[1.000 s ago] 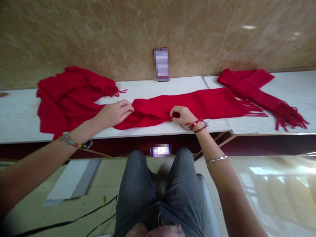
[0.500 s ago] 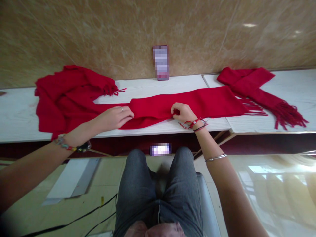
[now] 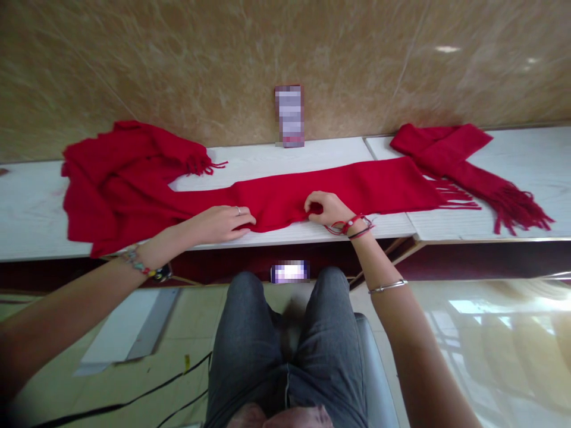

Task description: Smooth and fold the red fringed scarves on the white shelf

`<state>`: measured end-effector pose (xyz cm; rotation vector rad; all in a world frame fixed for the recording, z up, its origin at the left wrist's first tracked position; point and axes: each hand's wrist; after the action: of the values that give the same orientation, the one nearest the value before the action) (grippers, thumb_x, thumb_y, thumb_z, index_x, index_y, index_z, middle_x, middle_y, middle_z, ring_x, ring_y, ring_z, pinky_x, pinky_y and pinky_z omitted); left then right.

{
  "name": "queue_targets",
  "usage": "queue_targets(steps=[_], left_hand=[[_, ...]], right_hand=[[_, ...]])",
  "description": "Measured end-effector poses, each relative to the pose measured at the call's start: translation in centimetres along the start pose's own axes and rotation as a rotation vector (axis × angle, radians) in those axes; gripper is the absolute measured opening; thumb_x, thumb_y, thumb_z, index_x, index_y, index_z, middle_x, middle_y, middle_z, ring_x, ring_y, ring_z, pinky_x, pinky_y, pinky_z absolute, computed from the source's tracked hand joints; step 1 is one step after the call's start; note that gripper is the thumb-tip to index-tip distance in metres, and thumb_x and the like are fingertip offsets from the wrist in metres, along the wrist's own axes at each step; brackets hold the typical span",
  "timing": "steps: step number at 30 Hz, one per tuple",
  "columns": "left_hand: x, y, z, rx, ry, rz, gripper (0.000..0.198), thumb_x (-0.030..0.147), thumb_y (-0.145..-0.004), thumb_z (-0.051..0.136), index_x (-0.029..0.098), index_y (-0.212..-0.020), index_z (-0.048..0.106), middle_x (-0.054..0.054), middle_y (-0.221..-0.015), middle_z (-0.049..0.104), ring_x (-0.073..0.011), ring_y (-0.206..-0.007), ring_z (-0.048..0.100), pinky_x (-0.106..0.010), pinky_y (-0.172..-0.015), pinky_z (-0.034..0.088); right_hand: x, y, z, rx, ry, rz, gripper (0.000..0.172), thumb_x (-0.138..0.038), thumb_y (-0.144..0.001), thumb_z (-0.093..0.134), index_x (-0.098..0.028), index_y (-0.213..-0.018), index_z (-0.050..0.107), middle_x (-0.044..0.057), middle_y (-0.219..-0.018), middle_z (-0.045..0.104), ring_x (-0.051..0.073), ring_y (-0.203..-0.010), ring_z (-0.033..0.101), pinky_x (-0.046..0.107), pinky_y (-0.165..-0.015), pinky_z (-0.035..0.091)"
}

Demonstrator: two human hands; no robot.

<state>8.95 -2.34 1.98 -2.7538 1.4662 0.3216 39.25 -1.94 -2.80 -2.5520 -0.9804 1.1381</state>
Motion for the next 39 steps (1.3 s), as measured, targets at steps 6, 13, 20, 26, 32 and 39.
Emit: queue_targets(steps=[6,13,20,26,32,39], left_hand=[[-2.3,-1.5,0.6,-0.025,-0.098,-0.06,0.039,0.003,-0.081,0.042,0.021,-0.111,0.06,-0.007,-0.106,0.063,-0.0192,-0.094,0.062,-0.026,-0.068,0.047],[-3.6,-3.2,1.2,0.065,-0.249,-0.251,0.035,0.004,-0.081,0.042,0.017,-0.106,0.063,-0.012,-0.102,0.065,-0.0241,-0.094,0.063,-0.03,-0.064,0.048],[-1.7,-3.5,1.1,0.147,-0.237,-0.118,0.03,0.006,-0.086,0.04,0.014,-0.093,0.068,-0.01,-0.085,0.066,-0.0213,-0.08,0.063,-0.032,-0.069,0.045],[-2.3,-3.4,1.9,0.256,-0.281,-0.15,0.027,0.004,-0.085,0.042,0.012,-0.086,0.068,-0.01,-0.083,0.064,-0.0209,-0.075,0.06,-0.031,-0.064,0.044],[-3.1,-4.1,2.7,0.378,-0.148,-0.055,0.028,0.002,-0.08,0.045,0.014,-0.092,0.067,-0.01,-0.092,0.064,-0.0204,-0.085,0.06,-0.032,-0.073,0.048],[-4.1,-4.3,4.1,0.463,-0.12,0.098,0.03,0.006,-0.085,0.045,0.014,-0.101,0.069,-0.008,-0.089,0.065,-0.0191,-0.087,0.061,-0.032,-0.082,0.048]], right_hand=[[0.3,-0.2,0.3,0.018,0.119,-0.027,0.022,-0.013,-0.069,0.055,-0.02,-0.085,0.07,0.005,-0.091,0.071,0.02,-0.087,0.063,0.034,-0.083,0.048],[1.1,-0.6,0.7,0.058,0.272,-0.027,0.017,-0.02,-0.077,0.058,-0.019,-0.088,0.07,0.009,-0.095,0.069,0.024,-0.09,0.061,0.041,-0.086,0.048],[0.6,-0.5,0.8,0.085,0.26,-0.005,0.016,-0.029,-0.082,0.059,-0.019,-0.087,0.07,0.01,-0.094,0.068,0.024,-0.091,0.059,0.04,-0.086,0.047],[1.8,-0.1,0.1,0.505,0.451,0.251,0.017,-0.022,-0.085,0.051,-0.019,-0.085,0.067,0.011,-0.091,0.065,0.027,-0.09,0.058,0.044,-0.084,0.045],[2.6,-0.6,0.0,0.45,0.436,0.217,0.014,-0.016,-0.08,0.054,-0.02,-0.083,0.067,0.01,-0.088,0.064,0.025,-0.088,0.059,0.044,-0.085,0.048],[1.0,-0.6,0.8,0.064,0.28,-0.134,0.024,-0.029,-0.08,0.062,-0.02,-0.102,0.068,0.01,-0.104,0.066,0.024,-0.1,0.06,0.042,-0.089,0.051]])
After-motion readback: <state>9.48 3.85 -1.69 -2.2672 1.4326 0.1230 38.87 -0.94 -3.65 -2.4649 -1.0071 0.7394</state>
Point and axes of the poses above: each hand's wrist, its own y-axis away from the middle knuckle, its own z-axis out of the palm, x = y × z
